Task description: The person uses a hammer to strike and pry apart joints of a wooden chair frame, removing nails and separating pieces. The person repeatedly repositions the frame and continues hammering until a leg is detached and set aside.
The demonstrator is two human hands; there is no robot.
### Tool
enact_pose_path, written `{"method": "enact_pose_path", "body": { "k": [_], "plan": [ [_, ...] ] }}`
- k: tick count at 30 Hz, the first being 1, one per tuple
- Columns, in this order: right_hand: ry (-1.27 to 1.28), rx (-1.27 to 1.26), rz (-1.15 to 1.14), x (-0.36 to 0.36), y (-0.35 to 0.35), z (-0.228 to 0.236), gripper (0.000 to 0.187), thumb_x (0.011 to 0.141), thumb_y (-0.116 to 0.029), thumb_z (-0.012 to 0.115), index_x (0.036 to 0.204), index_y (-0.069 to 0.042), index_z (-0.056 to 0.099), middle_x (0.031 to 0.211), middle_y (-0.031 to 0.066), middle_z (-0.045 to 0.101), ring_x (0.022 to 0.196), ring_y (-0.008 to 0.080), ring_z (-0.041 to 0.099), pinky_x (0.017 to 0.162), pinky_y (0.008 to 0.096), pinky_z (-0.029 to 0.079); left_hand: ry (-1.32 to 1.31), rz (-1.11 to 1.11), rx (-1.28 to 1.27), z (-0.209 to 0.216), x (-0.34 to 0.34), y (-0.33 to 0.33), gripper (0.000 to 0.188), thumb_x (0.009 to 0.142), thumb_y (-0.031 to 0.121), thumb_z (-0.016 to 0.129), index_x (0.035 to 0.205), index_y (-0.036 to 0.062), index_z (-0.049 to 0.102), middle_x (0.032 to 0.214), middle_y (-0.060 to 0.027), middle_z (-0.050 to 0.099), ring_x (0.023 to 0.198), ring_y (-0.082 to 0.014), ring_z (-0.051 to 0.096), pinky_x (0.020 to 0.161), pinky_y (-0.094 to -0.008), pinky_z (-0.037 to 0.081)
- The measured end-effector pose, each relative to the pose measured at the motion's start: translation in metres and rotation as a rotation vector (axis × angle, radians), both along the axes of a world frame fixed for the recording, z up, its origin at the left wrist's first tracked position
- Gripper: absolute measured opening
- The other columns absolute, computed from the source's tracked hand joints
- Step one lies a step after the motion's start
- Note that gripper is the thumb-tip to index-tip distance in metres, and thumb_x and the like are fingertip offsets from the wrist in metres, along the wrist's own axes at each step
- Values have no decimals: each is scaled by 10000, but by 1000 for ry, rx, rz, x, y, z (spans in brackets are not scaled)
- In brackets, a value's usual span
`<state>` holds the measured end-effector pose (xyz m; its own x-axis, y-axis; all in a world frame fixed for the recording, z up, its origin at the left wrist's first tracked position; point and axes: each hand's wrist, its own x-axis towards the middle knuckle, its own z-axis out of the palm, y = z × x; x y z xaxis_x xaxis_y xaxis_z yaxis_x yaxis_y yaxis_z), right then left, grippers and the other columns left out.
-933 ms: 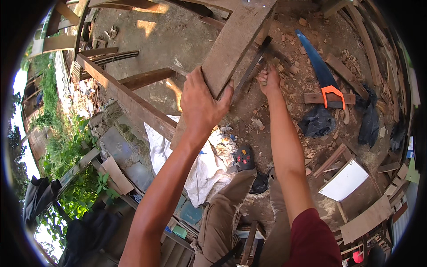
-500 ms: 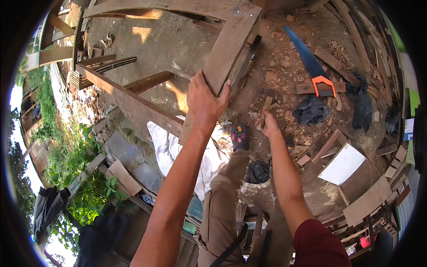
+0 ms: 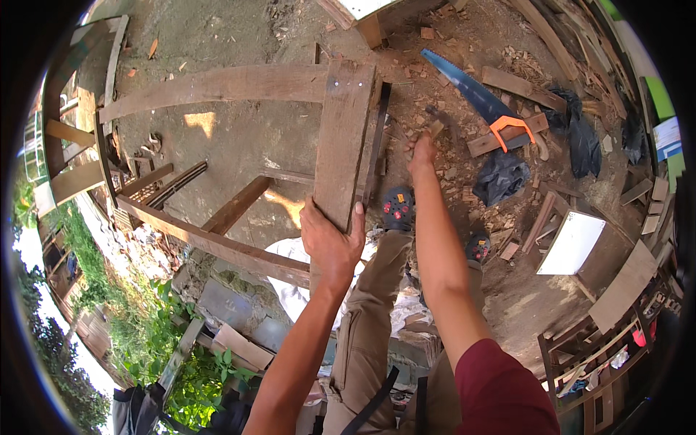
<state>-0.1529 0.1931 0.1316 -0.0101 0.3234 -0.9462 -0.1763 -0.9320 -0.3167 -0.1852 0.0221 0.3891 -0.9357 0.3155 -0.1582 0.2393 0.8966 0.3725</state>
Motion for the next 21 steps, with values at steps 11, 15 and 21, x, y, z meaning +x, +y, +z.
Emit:
{"method": "enact_pose_path", "body": {
  "k": [11,15,21],
  "plan": [
    [65,-4,451,-56,20,16,343,1040,-297,485,837,-20,481,695,69,482,532,155,429,457,323,381,-27,-35,-33,4,-4,-3,843,837,434,743,1328,-150,386,1123,-306,518,1052,-471,537,904,-523,438],
    [44,-55,503,-49,23,21,363,1035,-298,492,786,-34,484,657,61,478,509,160,434,479,345,399,-1,-83,-47,5,-2,-2,843,845,427,740,1331,-159,379,1129,-313,516,1055,-477,536,911,-525,437],
    [-177,472,1111,73,8,-27,449,1003,-440,557,865,-14,596,638,56,542,495,164,539,445,364,435,67,-96,-58,1,2,0,845,847,400,754,1328,-179,371,1174,-334,511,1059,-492,535,917,-527,439]
  ]
}}
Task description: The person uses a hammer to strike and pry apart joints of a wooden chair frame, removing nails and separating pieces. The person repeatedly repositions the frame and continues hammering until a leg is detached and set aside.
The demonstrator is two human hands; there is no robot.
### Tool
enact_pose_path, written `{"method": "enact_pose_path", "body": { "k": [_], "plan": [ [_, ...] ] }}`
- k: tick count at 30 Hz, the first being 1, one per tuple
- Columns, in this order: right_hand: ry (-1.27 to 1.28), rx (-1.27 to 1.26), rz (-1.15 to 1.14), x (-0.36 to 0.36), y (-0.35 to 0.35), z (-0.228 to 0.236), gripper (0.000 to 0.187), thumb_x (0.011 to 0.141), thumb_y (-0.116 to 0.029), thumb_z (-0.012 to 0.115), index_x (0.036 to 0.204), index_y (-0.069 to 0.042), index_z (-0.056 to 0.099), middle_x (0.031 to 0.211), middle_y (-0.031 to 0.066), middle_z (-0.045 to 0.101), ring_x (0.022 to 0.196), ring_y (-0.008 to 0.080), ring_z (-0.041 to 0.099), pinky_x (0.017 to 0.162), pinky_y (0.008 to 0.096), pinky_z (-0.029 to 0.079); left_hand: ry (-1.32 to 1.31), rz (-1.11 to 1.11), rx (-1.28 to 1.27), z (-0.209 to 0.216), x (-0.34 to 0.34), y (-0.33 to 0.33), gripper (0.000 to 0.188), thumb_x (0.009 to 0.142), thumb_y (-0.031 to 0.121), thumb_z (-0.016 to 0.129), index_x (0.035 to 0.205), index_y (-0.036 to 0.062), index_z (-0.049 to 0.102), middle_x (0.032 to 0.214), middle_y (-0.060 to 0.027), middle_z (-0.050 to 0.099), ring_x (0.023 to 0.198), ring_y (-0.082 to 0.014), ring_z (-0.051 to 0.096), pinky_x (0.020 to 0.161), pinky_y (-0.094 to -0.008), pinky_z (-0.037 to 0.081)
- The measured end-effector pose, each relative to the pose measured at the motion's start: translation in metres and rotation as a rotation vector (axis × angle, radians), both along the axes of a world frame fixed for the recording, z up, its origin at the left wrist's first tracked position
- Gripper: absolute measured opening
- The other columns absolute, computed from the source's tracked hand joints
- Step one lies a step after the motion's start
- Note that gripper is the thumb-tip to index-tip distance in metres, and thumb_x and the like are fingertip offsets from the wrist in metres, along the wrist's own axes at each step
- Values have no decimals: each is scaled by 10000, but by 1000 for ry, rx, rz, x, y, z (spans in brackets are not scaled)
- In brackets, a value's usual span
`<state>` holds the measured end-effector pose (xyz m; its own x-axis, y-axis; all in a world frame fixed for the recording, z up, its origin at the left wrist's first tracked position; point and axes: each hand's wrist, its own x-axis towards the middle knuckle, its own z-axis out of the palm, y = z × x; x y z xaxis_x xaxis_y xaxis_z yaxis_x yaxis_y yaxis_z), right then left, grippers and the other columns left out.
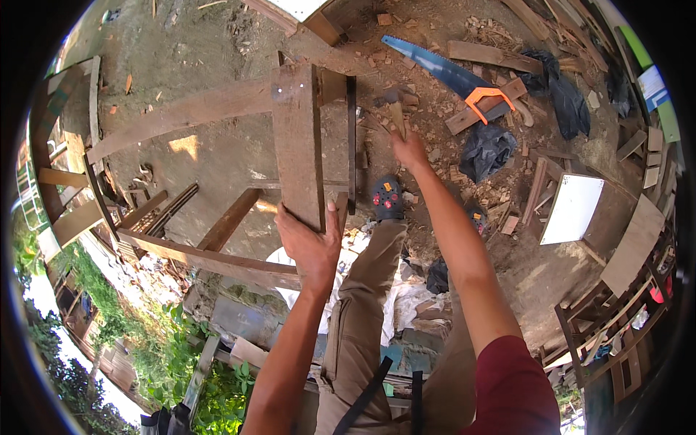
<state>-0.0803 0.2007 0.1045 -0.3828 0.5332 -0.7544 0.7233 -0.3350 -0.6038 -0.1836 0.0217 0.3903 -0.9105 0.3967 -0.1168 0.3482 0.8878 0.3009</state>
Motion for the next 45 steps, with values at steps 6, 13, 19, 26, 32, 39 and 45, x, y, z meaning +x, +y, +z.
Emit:
{"method": "enact_pose_path", "body": {
  "k": [6,13,19,26,32,39,45],
  "plan": [
    [-211,-191,242,108,25,12,600,963,-563,548,885,19,671,659,171,644,714,369,684,689,479,530,110,23,16,7,15,13,831,893,290,723,1488,-64,262,1471,-285,345,1414,-435,304,1156,-519,273],
    [61,641,527,206,4,-20,413,1016,-368,559,1091,34,621,962,206,657,869,312,674,803,429,522,-295,-475,405,-75,95,56,470,858,102,679,1302,15,553,1274,-213,587,1270,-405,516,1085,-468,392],
    [49,586,127,248,55,23,205,974,-133,589,1112,15,619,1037,191,648,962,368,645,842,453,506,-739,-820,3,-199,125,106,389,920,242,658,1257,53,610,1259,-206,616,1192,-401,577,986,-461,473],
    [384,499,-45,282,123,-87,328,896,-21,561,1219,1,607,1059,171,651,1112,324,645,927,368,507,-177,-1569,128,-306,182,213,363,919,333,632,1209,116,652,1383,-121,523,1375,-300,410,1187,-583,219],
    [189,704,261,268,145,-81,229,875,-26,585,1098,17,613,1131,194,612,1064,371,602,899,426,480,193,-1687,-116,-361,115,255,336,812,293,699,1092,106,694,1349,-66,538,1402,-229,380,1230,-566,134],
    [3,1107,305,286,145,-102,299,834,-71,705,1114,0,624,1172,216,579,1162,399,531,1003,463,412,282,-1524,2,-345,129,282,321,849,127,619,1168,144,647,1339,-72,524,1360,-249,437,1220,-551,187],
    [-36,1038,446,291,155,-105,311,825,-97,724,1113,-3,654,1202,233,533,1167,406,494,998,483,382,179,-1671,6,-337,151,274,321,871,257,670,1185,192,682,1497,-48,421,1466,-259,299,1227,-582,120]
  ]
}}
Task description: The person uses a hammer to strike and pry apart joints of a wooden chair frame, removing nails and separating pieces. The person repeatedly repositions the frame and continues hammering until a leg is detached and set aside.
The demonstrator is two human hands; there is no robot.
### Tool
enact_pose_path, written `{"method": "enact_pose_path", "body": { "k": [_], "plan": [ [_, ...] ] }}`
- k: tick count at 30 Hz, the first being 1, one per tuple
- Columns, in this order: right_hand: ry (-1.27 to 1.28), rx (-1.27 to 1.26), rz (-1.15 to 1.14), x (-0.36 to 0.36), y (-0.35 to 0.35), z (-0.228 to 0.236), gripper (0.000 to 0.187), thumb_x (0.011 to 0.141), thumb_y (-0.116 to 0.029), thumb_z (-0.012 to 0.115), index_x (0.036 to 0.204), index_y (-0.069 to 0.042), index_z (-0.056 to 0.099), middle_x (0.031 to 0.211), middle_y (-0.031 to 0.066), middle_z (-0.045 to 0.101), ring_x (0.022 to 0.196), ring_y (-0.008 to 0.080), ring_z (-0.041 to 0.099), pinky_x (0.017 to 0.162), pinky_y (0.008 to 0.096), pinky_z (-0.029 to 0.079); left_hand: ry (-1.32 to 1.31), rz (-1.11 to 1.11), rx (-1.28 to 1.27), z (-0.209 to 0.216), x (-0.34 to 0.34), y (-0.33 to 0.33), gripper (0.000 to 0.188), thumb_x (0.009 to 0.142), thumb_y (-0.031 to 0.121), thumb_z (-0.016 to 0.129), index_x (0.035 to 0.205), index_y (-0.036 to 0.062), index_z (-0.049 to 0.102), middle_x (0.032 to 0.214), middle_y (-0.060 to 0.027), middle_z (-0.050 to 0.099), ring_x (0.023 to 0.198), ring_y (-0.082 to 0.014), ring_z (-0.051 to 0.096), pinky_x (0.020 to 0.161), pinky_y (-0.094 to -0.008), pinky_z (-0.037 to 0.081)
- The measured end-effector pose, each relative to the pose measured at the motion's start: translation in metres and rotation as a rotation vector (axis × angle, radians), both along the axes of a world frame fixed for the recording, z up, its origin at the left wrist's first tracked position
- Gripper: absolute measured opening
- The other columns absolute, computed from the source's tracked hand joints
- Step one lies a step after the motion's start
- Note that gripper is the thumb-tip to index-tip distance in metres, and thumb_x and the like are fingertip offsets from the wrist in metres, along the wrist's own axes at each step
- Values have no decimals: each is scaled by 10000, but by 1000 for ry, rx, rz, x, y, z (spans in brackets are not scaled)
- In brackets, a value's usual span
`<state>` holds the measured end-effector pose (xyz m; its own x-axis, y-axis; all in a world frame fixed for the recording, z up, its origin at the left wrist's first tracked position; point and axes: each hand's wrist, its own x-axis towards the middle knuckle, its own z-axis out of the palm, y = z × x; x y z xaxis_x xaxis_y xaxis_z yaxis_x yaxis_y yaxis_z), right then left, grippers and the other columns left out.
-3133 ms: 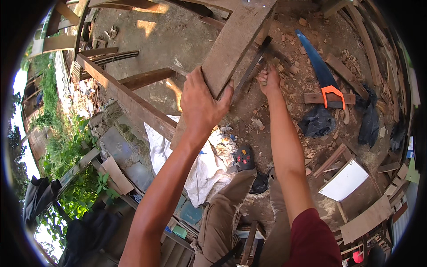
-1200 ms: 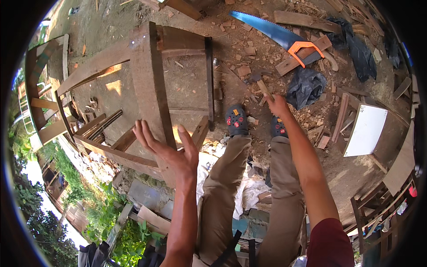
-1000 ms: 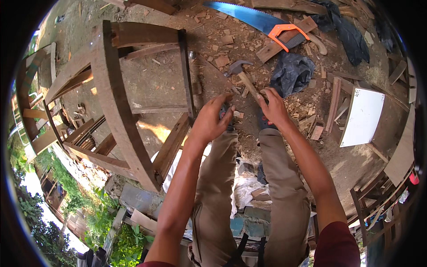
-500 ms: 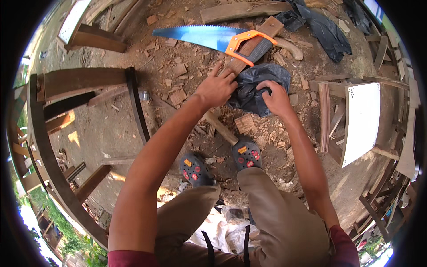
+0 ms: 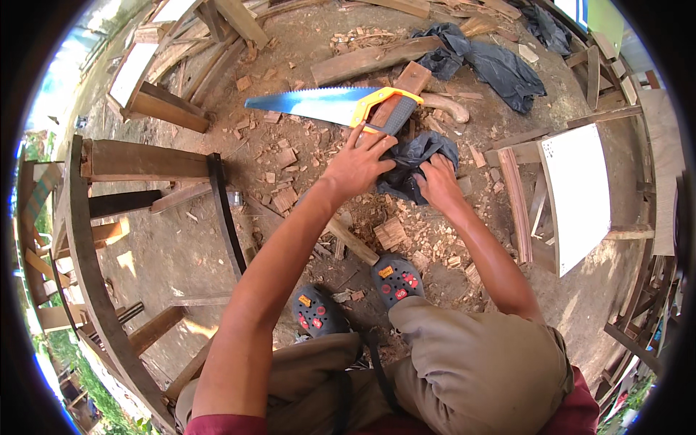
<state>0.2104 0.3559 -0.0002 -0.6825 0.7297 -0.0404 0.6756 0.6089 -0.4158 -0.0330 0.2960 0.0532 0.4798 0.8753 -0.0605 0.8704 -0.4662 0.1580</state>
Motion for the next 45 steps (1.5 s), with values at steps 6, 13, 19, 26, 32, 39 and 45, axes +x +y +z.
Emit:
{"method": "enact_pose_path", "body": {
  "k": [6,13,19,26,32,39,45],
  "plan": [
    [42,131,22,0,-14,-7,313,830,-142,736,1128,-57,690,1143,195,532,1107,370,509,954,476,396,161,286,54,-12,30,-13,610,791,479,757,1223,67,630,1577,-102,296,1504,-310,196,1198,-664,94],
    [3,28,-13,8,-13,1,254,844,-165,739,1072,-66,693,1113,186,538,1107,364,515,959,465,385,175,343,108,-24,24,-19,410,850,310,694,1169,59,634,1570,-155,311,1498,-332,220,1195,-669,94],
    [273,-291,-200,10,-10,9,168,889,-190,715,1022,-100,762,1033,153,640,1034,331,613,959,414,431,-523,361,20,-15,7,-26,277,820,202,736,1067,89,683,1416,-154,497,1396,-332,404,1187,-576,223],
    [708,-501,-359,-9,-15,61,194,936,-111,695,1060,34,730,1020,78,714,950,146,659,858,276,501,-1607,1039,198,-20,-3,-20,144,886,101,710,975,-10,687,909,-66,703,846,-137,634,785,-298,509],
    [952,-831,-316,-116,-44,45,193,946,-67,685,1092,59,683,964,79,718,892,111,672,794,228,519,-1924,1616,80,-4,-28,-33,222,976,229,627,1023,16,671,857,-35,658,748,-112,612,652,-266,496],
    [869,-874,-199,-254,-95,1,255,952,-201,694,1079,17,729,993,67,738,858,116,661,764,266,509,-2279,1726,280,-16,-51,-101,370,1010,344,542,1217,48,623,1171,-75,631,1065,-190,577,936,-378,465],
    [887,-680,-70,-312,-112,-3,292,959,-236,666,1108,8,722,1022,143,698,973,258,674,846,331,504,-2363,1736,517,-38,-105,-106,308,956,168,669,1221,12,652,1130,-85,675,997,-194,636,839,-340,532]
  ]
}}
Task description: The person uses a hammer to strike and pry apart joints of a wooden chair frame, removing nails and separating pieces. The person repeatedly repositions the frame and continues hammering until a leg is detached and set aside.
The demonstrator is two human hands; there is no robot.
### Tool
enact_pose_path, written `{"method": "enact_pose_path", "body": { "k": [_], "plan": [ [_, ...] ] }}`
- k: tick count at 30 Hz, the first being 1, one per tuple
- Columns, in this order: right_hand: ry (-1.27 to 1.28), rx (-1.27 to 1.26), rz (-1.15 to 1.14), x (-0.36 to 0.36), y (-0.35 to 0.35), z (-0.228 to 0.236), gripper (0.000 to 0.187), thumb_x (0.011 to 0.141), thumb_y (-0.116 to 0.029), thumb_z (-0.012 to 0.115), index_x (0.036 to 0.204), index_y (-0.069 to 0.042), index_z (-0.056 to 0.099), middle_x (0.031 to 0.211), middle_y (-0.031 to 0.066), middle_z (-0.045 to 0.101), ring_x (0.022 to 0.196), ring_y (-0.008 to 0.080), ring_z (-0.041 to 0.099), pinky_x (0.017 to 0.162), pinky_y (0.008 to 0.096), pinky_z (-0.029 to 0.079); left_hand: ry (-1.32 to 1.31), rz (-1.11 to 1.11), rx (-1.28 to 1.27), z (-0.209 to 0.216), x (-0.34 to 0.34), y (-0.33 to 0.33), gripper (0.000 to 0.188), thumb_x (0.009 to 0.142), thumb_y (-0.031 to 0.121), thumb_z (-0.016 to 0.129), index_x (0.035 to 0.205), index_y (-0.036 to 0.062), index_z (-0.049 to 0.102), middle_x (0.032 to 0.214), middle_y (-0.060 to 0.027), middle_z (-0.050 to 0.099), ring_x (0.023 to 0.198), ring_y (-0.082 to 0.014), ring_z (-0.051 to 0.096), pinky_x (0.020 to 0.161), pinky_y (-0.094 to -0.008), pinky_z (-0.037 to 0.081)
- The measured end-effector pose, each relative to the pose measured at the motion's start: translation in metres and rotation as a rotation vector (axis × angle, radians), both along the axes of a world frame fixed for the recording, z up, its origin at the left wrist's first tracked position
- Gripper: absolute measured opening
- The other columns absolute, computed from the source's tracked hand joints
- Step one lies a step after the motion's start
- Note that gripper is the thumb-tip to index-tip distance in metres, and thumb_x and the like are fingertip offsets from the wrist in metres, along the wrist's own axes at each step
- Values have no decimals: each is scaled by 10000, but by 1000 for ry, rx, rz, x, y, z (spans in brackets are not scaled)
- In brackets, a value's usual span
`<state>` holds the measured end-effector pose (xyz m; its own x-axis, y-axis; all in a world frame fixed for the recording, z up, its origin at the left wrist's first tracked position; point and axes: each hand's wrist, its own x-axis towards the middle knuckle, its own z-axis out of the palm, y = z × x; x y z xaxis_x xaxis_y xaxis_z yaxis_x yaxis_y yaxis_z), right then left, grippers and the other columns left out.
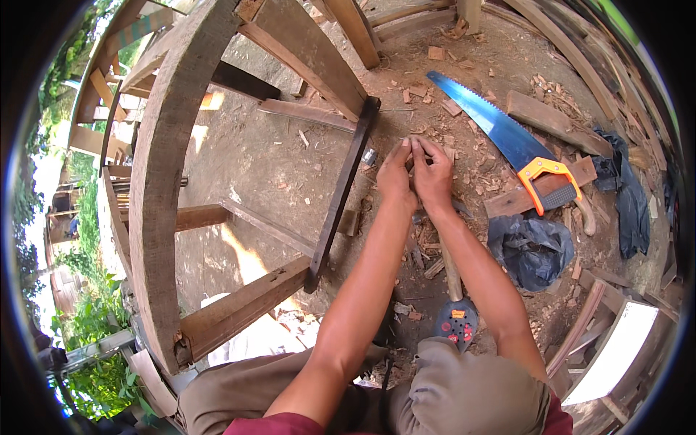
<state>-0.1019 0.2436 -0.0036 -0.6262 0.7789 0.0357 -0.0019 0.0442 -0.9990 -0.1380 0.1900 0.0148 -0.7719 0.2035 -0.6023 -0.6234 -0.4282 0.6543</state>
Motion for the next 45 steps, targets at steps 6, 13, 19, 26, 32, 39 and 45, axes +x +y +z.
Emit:
{"method": "enact_pose_path", "body": {
  "k": [6,13,19,26,32,39,45],
  "plan": [
    [-157,96,174,1,12,-5,356,968,-185,622,1267,8,624,1153,153,635,1027,252,644,893,361,503,20,142,-33,-18,-49,8,260,959,94,641,1171,-50,598,1109,-126,671,977,-230,677,824,-329,566],
    [-246,53,180,116,-1,21,239,955,-153,621,1129,11,638,1141,156,622,1062,294,623,934,385,485,33,195,-87,-18,-67,19,197,979,93,603,1121,-40,574,1053,-125,665,981,-278,702,812,-362,592],
    [-353,208,214,173,-17,25,221,942,-117,616,1118,17,615,1139,184,592,1093,367,588,961,429,456,3,237,-99,-18,-68,25,133,980,87,608,1086,7,596,1002,-89,683,937,-239,715,742,-324,578],
    [-551,298,176,183,-36,12,322,912,-119,652,1181,34,566,1110,211,587,1045,388,588,920,449,465,8,297,-164,-20,-71,31,97,979,87,609,1059,34,627,946,-68,698,821,-202,716,678,-294,567],
    [-553,78,251,169,-33,-11,329,932,-116,650,1177,41,497,917,141,602,762,274,627,696,424,518,-74,239,-184,-16,-74,32,90,968,110,625,1050,84,651,950,-25,708,834,-160,691,696,-311,496],
    [37,-763,-102,74,-44,20,276,999,-108,557,1122,-75,312,804,67,519,480,86,491,360,250,397,-137,199,-235,-16,-85,24,144,985,140,578,1123,110,607,1075,-26,711,1016,-200,647,924,-403,436],
    [-71,-257,-145,-2,-35,-36,311,973,-211,611,1143,-9,446,923,159,584,719,269,607,666,416,490,-184,206,-238,-27,-93,31,130,986,146,570,1092,111,636,1056,-43,703,1023,-212,636,962,-423,411]
  ]
}}
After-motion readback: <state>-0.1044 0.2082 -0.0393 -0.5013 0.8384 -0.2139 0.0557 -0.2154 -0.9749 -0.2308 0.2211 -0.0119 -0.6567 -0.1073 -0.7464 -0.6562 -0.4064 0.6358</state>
